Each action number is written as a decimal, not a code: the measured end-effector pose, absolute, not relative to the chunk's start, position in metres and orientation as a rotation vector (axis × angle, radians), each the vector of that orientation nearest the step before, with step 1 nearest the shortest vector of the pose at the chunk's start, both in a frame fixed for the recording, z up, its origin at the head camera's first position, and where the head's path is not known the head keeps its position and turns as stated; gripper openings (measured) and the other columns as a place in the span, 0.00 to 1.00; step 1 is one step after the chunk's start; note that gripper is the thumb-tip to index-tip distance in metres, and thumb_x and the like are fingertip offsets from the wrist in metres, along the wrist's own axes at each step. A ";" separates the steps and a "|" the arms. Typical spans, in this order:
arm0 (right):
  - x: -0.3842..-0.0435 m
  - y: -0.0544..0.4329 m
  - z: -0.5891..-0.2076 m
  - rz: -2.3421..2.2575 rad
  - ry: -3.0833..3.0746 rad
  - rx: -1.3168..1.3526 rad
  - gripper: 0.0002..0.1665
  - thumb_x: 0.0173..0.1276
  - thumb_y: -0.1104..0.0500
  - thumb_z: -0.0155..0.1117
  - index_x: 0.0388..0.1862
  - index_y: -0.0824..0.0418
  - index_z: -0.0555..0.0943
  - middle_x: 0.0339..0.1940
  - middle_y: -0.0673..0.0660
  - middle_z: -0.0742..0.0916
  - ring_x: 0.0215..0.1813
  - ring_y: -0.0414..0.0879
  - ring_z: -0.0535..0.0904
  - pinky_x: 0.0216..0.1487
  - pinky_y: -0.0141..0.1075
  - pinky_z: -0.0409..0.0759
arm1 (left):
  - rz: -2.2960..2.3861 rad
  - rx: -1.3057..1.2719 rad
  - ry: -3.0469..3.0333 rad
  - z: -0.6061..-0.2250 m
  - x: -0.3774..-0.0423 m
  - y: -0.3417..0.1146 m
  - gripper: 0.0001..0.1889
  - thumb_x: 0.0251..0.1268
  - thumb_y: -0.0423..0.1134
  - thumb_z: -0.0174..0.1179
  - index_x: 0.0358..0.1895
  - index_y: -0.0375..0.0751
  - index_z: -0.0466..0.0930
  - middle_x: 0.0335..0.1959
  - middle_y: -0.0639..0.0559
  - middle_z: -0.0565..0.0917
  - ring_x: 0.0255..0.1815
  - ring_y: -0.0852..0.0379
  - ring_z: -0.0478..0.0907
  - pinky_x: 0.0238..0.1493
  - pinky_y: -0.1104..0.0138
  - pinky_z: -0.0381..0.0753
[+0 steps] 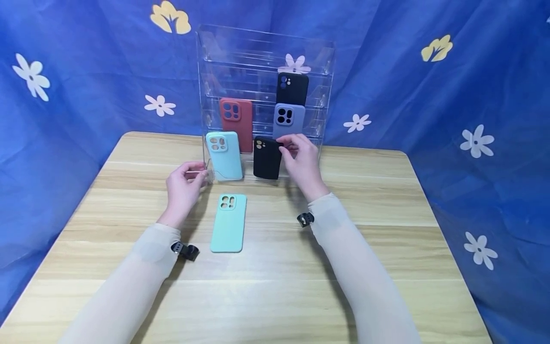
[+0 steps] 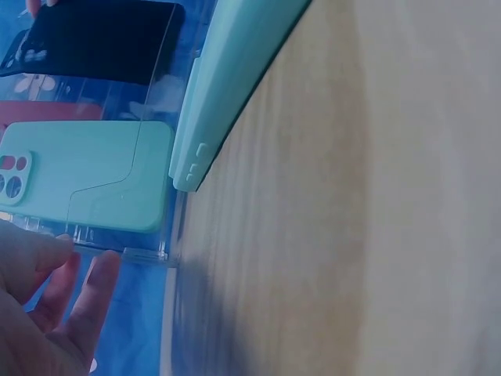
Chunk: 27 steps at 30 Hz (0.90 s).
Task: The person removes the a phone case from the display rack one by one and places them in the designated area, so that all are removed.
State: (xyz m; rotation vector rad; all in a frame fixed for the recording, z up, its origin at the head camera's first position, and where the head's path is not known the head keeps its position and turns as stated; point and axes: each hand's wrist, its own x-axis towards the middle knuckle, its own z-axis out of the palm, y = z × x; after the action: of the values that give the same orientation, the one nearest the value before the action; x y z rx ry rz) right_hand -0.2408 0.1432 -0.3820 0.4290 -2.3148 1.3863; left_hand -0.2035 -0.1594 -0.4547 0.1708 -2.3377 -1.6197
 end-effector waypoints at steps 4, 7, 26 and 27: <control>-0.234 0.141 -0.372 1.401 -2.288 0.453 0.08 0.70 0.68 0.70 0.46 0.62 0.88 0.43 0.57 0.87 0.41 0.43 0.85 0.45 0.28 0.90 | -1.636 0.184 -2.335 -0.455 -0.203 -0.160 0.13 0.71 0.31 0.64 0.56 0.36 0.84 0.50 0.40 0.87 0.45 0.49 0.86 0.42 0.65 0.95; -0.229 0.140 -0.365 1.416 -2.286 0.470 0.08 0.70 0.67 0.70 0.46 0.62 0.89 0.44 0.57 0.88 0.41 0.44 0.86 0.46 0.29 0.91 | -1.631 0.192 -2.332 -0.455 -0.203 -0.160 0.12 0.71 0.31 0.64 0.55 0.37 0.84 0.49 0.40 0.88 0.44 0.50 0.85 0.41 0.65 0.95; -0.207 0.145 -0.355 1.561 -2.513 0.402 0.10 0.68 0.67 0.71 0.46 0.60 0.88 0.42 0.59 0.89 0.41 0.50 0.87 0.41 0.26 0.87 | -1.633 0.175 -2.317 -0.455 -0.203 -0.159 0.12 0.71 0.30 0.64 0.54 0.36 0.85 0.48 0.40 0.88 0.42 0.50 0.85 0.37 0.74 0.93; -0.206 0.146 -0.356 1.565 -2.529 0.403 0.10 0.68 0.68 0.71 0.46 0.61 0.88 0.42 0.59 0.89 0.40 0.50 0.86 0.40 0.26 0.87 | -1.634 0.171 -2.316 -0.455 -0.203 -0.159 0.12 0.71 0.30 0.64 0.54 0.36 0.85 0.48 0.40 0.88 0.42 0.50 0.85 0.37 0.74 0.93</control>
State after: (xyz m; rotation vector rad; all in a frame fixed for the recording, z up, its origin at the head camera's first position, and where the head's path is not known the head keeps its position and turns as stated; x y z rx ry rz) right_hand -0.2062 0.1455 -0.3558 0.4027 -2.5289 1.5647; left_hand -0.2030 -0.1585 -0.4554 0.1712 -2.3163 -1.6342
